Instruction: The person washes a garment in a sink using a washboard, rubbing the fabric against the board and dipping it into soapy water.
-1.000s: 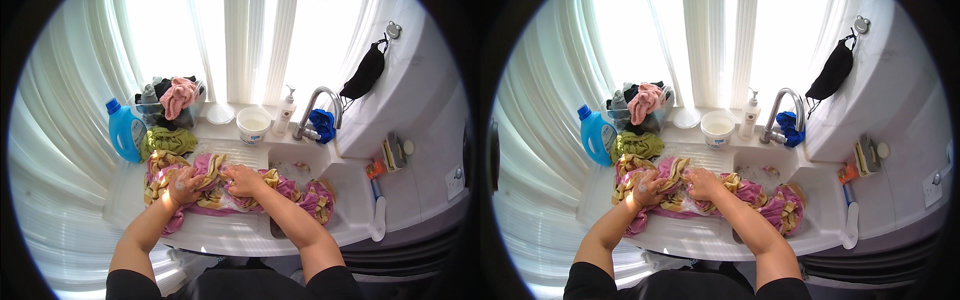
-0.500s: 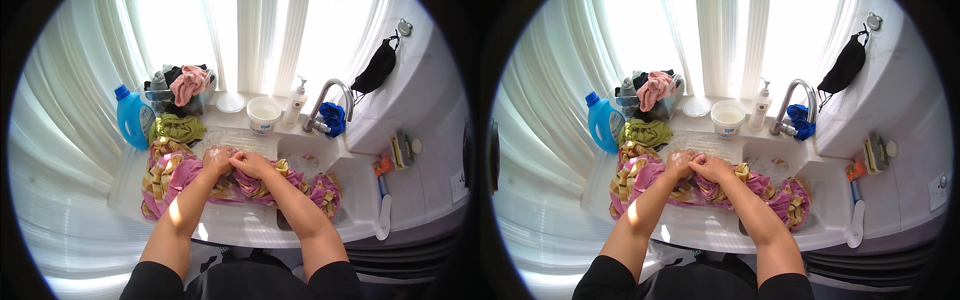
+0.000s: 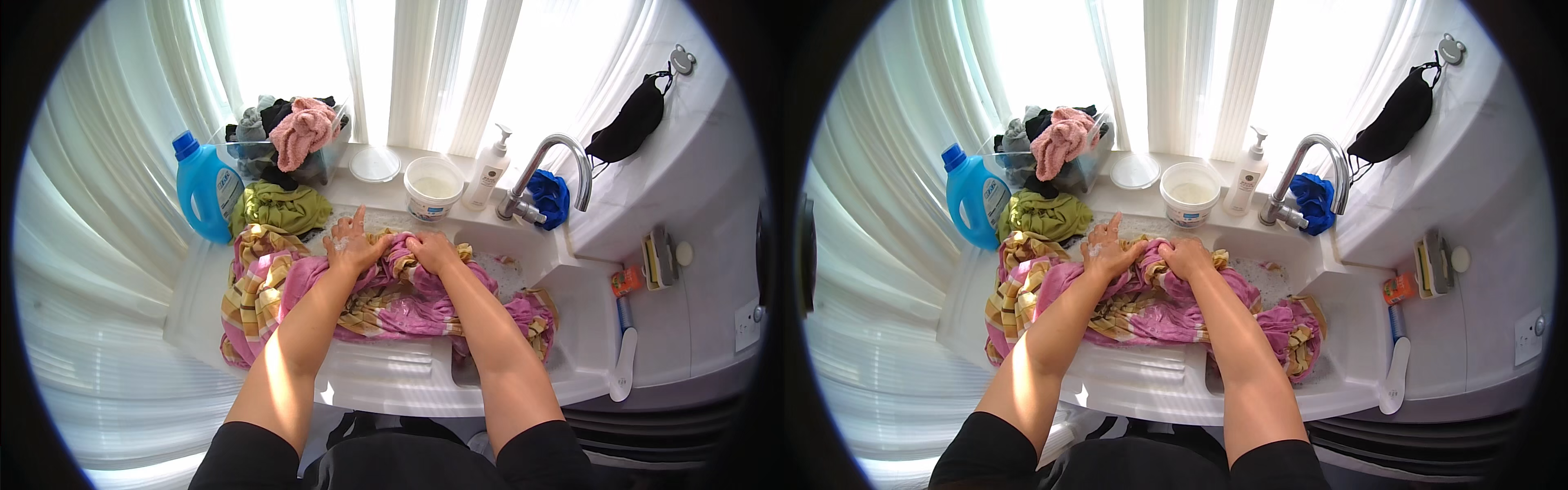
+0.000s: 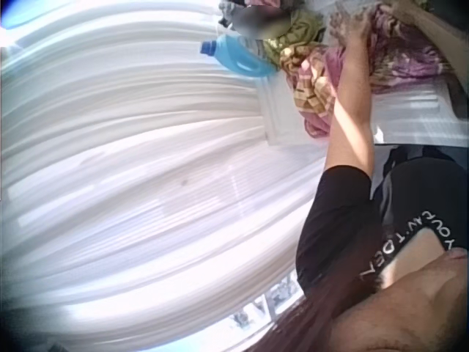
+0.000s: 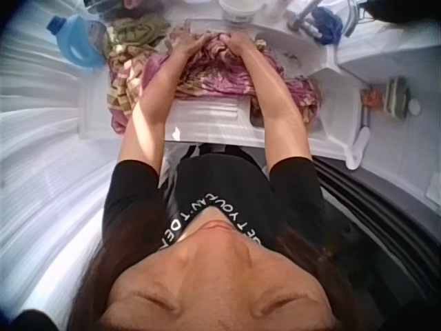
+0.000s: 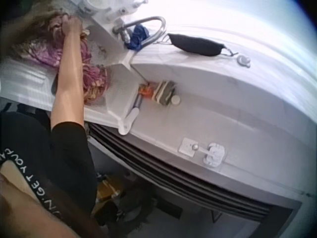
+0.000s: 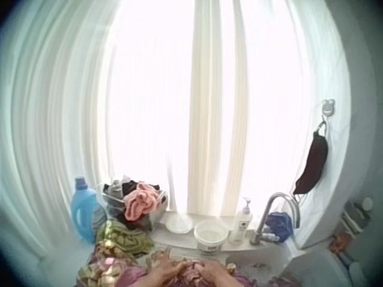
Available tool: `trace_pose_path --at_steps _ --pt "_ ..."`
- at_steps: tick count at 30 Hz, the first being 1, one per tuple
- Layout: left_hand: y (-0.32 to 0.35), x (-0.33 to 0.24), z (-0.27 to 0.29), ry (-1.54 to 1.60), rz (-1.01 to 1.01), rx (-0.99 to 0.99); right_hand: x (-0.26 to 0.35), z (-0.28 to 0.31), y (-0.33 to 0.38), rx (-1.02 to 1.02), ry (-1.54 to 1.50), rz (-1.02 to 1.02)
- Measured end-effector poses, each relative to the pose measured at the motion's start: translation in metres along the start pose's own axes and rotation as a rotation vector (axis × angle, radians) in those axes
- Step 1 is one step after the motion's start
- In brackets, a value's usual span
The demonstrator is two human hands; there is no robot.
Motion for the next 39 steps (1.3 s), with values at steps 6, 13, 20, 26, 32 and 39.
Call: trace_pose_path --at_steps 6,13,20,26,32,39 --pt "0.034 -0.001 0.013 0.645 -0.137 0.633 0.034 0.017 0.095 -0.181 0.085 0.548" --pt "0.107 -0.034 0.061 0.468 -0.562 0.233 0.075 -0.005 0.136 -0.546 -0.001 0.751" --pt "-0.003 -0.005 -0.028 0.129 -0.017 0.289 0.031 -0.012 -0.003 0.105 0.102 0.041" --pt "0.082 -0.037 0.076 0.404 -0.499 0.403 0.054 0.016 0.127 -0.213 0.205 0.737" --pt "0.091 -0.043 0.044 0.363 -0.511 0.246 0.056 -0.003 0.114 -0.477 0.116 0.613" --pt "0.021 0.007 -0.030 0.052 0.038 0.314 0.035 -0.020 0.018 0.027 0.184 -0.016"
Point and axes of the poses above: each hand's wrist, its own y-axis away from the middle knuckle, its own z-axis out of the back of the hand, x = y × z, the point moved 6 cm from there along -y, towards the middle knuckle, and after that the axes turned 15 degrees about y, right-handed, at the moved point
